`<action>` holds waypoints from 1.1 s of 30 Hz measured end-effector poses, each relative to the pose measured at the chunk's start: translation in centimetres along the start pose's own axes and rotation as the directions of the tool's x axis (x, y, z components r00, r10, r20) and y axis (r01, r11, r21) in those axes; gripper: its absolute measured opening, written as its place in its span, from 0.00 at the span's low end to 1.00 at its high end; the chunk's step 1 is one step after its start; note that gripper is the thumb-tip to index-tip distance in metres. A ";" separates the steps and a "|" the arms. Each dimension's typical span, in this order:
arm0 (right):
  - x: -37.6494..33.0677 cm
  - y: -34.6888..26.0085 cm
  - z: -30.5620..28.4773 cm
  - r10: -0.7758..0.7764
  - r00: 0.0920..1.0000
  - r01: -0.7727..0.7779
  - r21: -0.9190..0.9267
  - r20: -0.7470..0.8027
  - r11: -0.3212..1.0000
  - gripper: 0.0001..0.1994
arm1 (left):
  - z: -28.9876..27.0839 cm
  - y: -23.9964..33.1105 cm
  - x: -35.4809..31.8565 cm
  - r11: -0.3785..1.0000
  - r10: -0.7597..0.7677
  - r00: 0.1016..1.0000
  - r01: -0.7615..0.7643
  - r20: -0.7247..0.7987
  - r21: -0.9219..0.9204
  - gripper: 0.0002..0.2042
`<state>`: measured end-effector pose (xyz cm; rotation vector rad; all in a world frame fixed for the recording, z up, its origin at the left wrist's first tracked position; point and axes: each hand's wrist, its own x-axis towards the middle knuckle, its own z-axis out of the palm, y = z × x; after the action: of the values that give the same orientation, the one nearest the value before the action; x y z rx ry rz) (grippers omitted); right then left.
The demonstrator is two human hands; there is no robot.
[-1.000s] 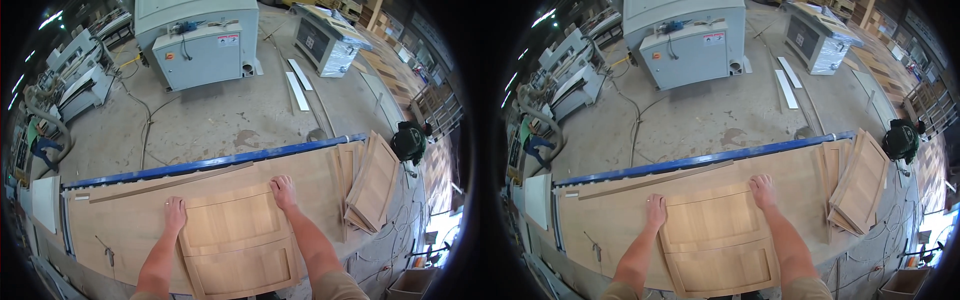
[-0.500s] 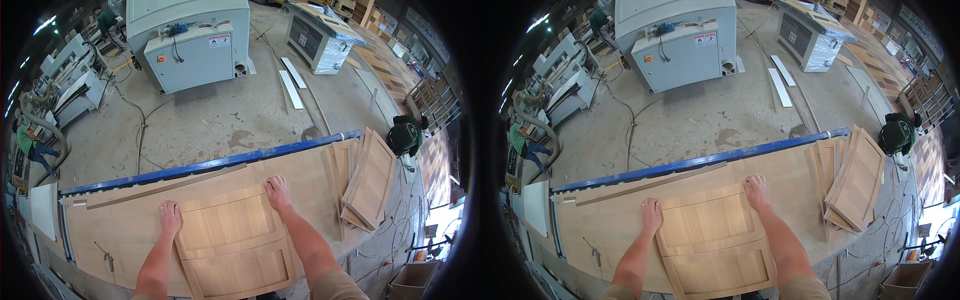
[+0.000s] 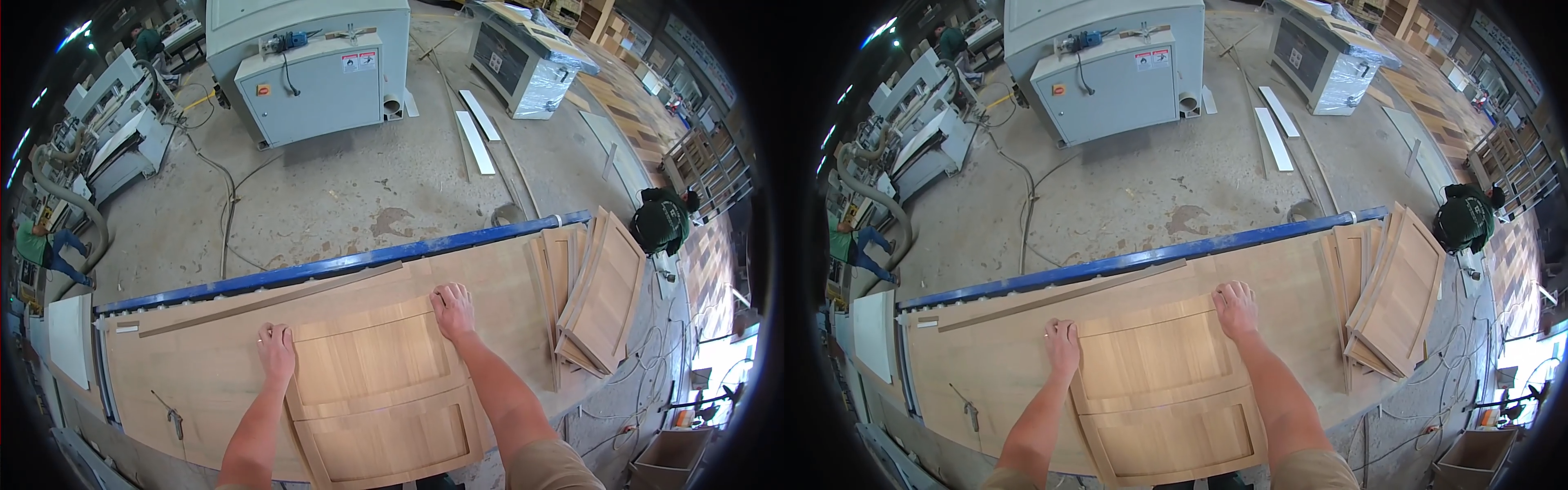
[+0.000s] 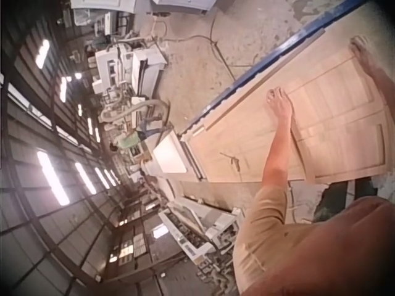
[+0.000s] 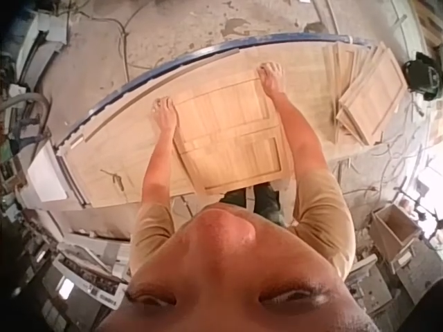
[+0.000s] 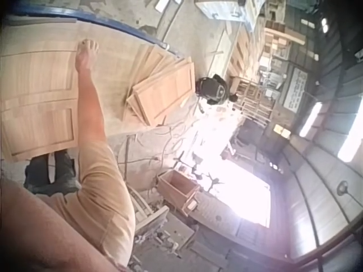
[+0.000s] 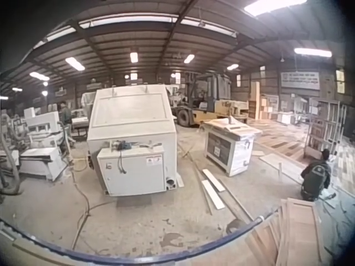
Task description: Inspecting, sorting, and measuring wooden door panels in a factory setting.
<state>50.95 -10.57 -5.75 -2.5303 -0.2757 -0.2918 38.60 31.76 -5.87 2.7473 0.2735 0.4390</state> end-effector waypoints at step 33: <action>0.3 1.3 2.7 -0.073 0.997 0.076 -0.071 0.040 0.995 0.09 | 1.2 0.5 -1.1 0.809 -0.586 0.808 0.588 -0.060 0.016 0.32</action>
<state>51.93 -10.04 -8.54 -2.6033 -0.3812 -0.2891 38.07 30.66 -7.05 2.4966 1.1158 0.3302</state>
